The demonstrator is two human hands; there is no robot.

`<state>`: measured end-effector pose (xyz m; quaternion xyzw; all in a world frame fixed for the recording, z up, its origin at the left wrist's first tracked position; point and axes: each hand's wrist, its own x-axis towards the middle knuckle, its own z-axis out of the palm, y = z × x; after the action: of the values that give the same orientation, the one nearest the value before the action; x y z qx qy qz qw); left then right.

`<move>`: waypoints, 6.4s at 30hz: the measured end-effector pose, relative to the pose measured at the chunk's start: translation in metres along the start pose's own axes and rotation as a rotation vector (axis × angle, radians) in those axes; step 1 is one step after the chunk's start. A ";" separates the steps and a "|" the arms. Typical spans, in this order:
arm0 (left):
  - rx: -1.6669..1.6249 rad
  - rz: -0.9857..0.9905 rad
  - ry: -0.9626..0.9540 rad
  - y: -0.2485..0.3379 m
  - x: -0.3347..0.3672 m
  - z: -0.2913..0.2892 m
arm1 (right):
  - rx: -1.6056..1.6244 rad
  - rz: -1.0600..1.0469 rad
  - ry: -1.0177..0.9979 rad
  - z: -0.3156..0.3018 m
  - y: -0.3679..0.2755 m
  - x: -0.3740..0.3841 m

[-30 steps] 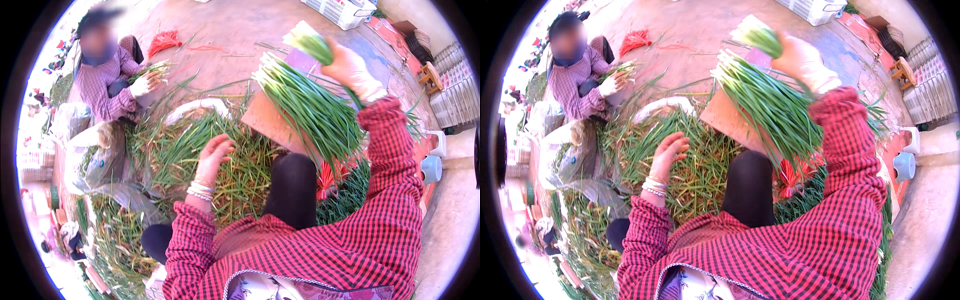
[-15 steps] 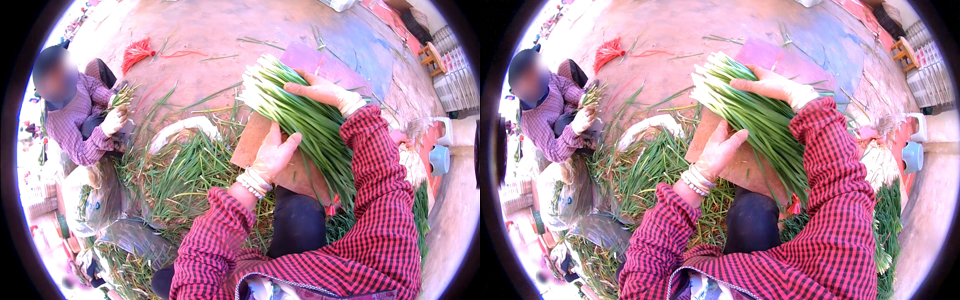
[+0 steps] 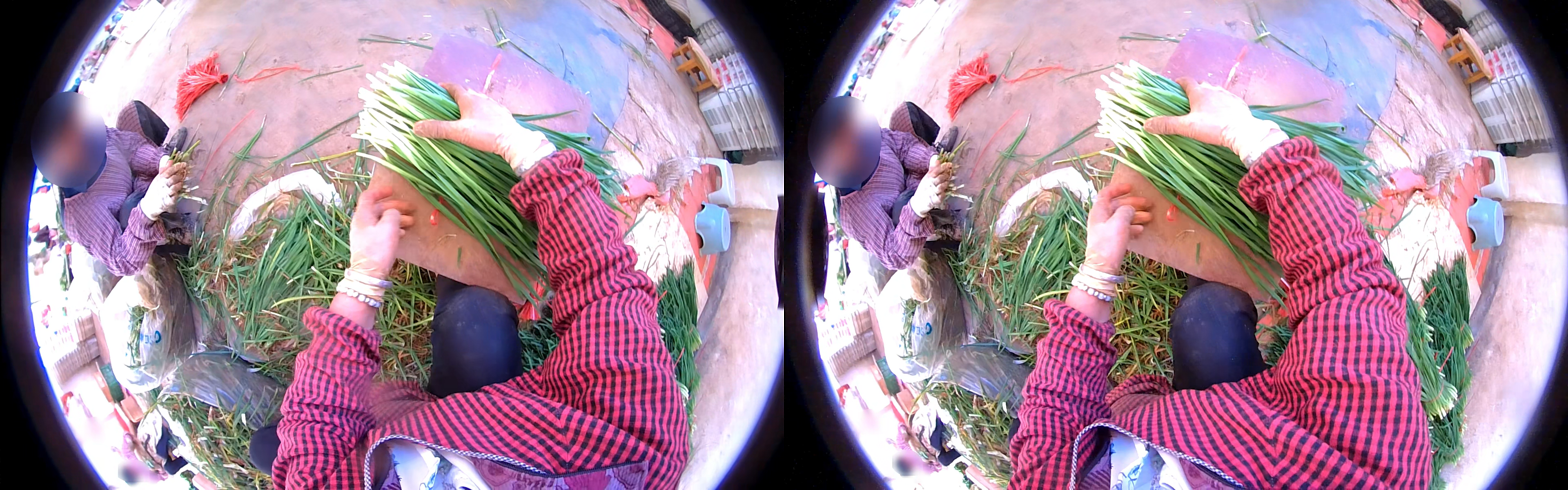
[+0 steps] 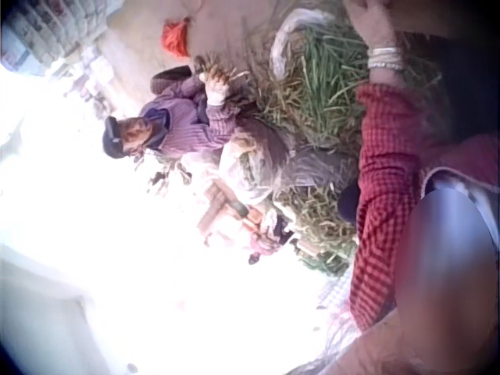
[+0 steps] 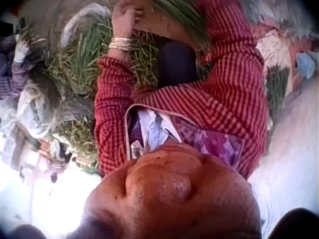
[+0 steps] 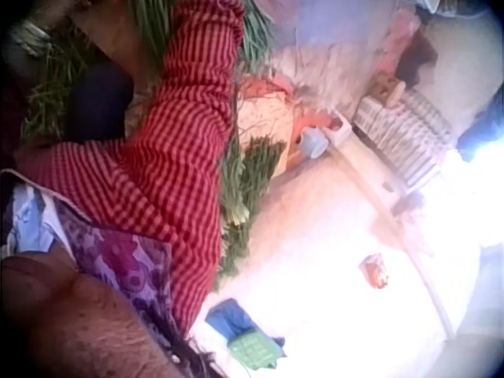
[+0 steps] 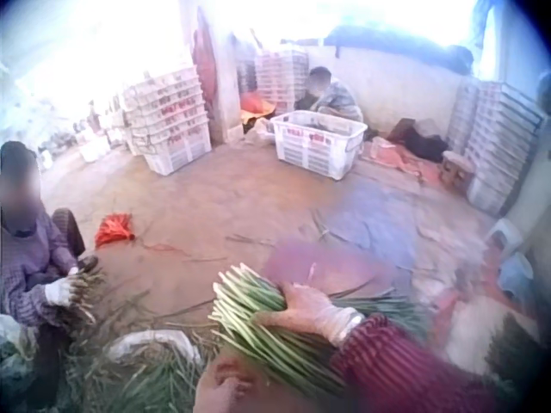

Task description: The person sorts through green stalks by hand, removing debris and damaged outer layers, then gathers them into a bundle and secures it with a red tie.

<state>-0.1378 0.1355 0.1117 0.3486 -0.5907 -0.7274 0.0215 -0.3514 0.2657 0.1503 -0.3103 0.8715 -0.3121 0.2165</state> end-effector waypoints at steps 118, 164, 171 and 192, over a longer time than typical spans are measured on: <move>0.151 -0.072 -0.112 0.026 -0.062 -0.005 | 0.006 -0.546 0.186 0.062 -0.058 -0.120; 1.617 0.448 -0.392 0.030 -0.042 0.041 | 0.402 -0.409 0.494 0.050 -0.052 -0.180; 1.246 0.386 -0.413 0.067 -0.021 0.037 | 0.621 -0.256 0.717 0.047 -0.041 -0.071; 0.065 0.976 -0.463 0.072 -0.053 0.036 | 0.759 -0.248 0.361 0.056 -0.005 -0.194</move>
<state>-0.1440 0.1673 0.2025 -0.1351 -0.6955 -0.6720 0.2154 -0.1791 0.3705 0.1490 -0.2516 0.6750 -0.6831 0.1201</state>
